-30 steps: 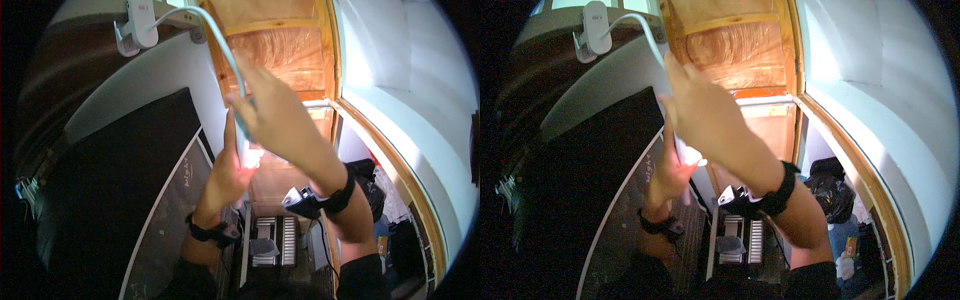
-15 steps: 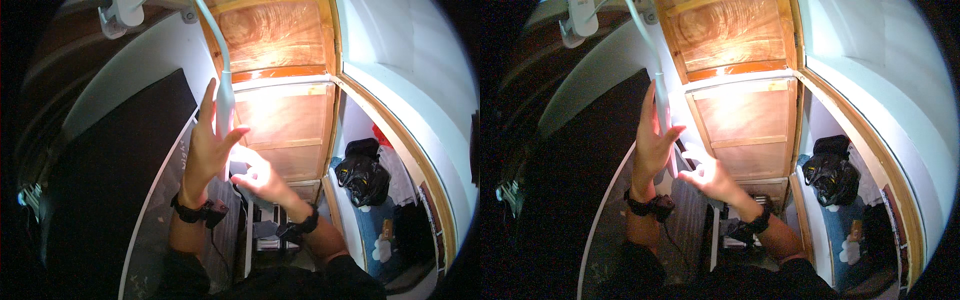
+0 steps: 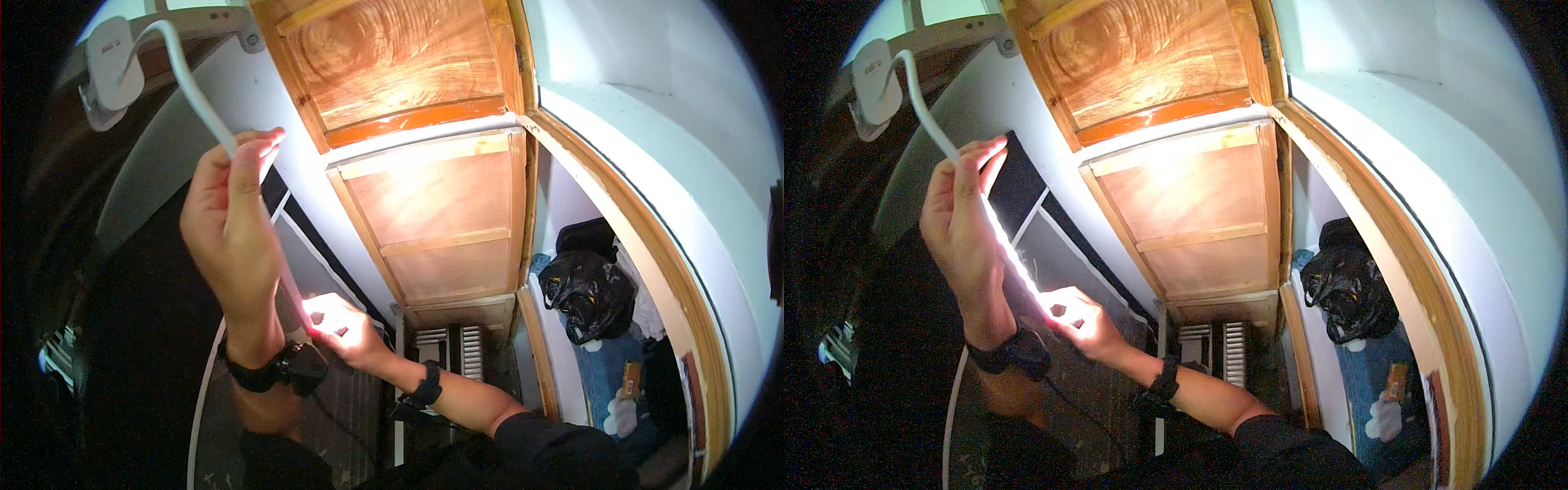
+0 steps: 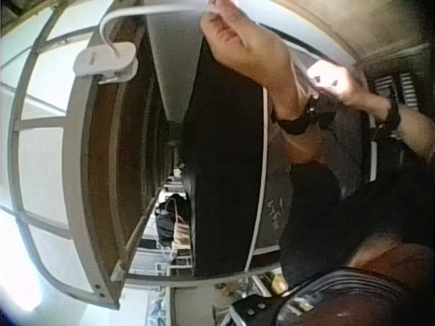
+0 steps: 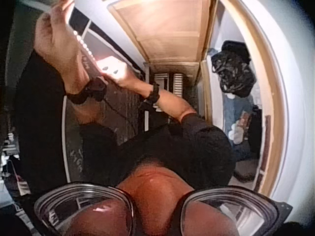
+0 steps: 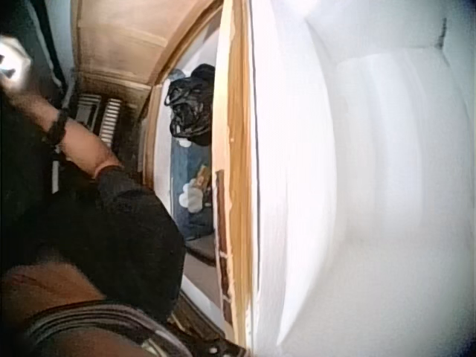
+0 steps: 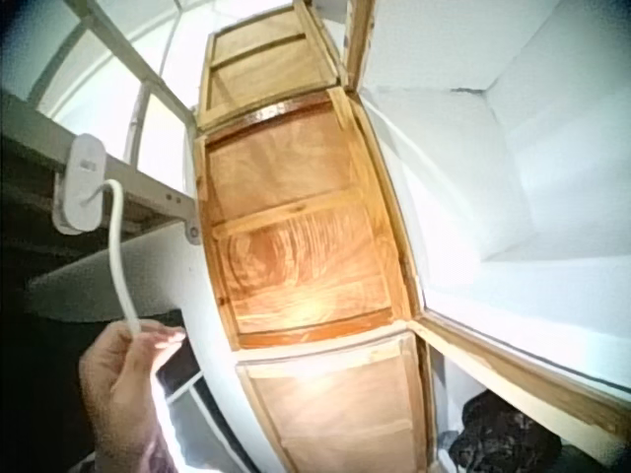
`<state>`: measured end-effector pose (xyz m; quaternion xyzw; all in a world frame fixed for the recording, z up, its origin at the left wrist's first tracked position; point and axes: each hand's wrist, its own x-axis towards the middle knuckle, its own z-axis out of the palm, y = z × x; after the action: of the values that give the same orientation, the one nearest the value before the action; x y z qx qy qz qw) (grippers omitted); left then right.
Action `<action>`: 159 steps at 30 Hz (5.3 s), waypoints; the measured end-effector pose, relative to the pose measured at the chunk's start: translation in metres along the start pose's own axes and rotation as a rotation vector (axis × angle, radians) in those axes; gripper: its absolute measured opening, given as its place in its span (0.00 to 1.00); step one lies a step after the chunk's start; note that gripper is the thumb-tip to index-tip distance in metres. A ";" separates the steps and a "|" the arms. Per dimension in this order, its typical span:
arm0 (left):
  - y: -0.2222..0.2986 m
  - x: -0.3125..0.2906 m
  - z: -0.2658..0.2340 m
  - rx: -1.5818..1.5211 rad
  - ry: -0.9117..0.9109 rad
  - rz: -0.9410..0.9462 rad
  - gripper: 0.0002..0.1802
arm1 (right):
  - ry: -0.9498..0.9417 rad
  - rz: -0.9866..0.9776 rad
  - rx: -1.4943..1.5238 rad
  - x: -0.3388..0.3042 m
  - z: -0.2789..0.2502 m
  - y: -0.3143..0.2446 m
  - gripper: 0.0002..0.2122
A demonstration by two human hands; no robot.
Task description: The person wipes wooden panels and white framing inside a narrow space using a cloth. They unfold the cloth and move it across the surfaces.
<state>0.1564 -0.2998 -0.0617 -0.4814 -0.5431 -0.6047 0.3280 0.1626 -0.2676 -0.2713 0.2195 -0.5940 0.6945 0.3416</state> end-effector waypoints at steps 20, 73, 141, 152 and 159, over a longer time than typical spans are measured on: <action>0.011 -0.007 -0.004 0.005 -0.053 0.042 0.10 | 0.051 -0.195 -0.138 -0.014 0.004 0.026 0.08; -0.241 -0.072 -0.093 -0.616 -0.029 -0.559 0.12 | 0.487 -0.908 -1.246 0.214 -0.244 -0.084 0.21; -0.297 0.103 0.046 -0.206 -0.049 -0.435 0.33 | 0.772 -0.695 -1.548 0.310 -0.223 -0.072 0.22; -0.296 0.113 0.026 -0.088 -0.201 -0.448 0.30 | 0.157 -0.934 -1.656 0.336 -0.174 -0.049 0.23; -0.300 0.113 0.035 -0.083 -0.189 -0.369 0.30 | 0.274 -0.881 -1.729 0.304 -0.191 -0.062 0.22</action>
<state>-0.1482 -0.1933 -0.0602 -0.4414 -0.6252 -0.6284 0.1394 0.0234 -0.0129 -0.0512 0.0132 -0.7179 -0.1502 0.6796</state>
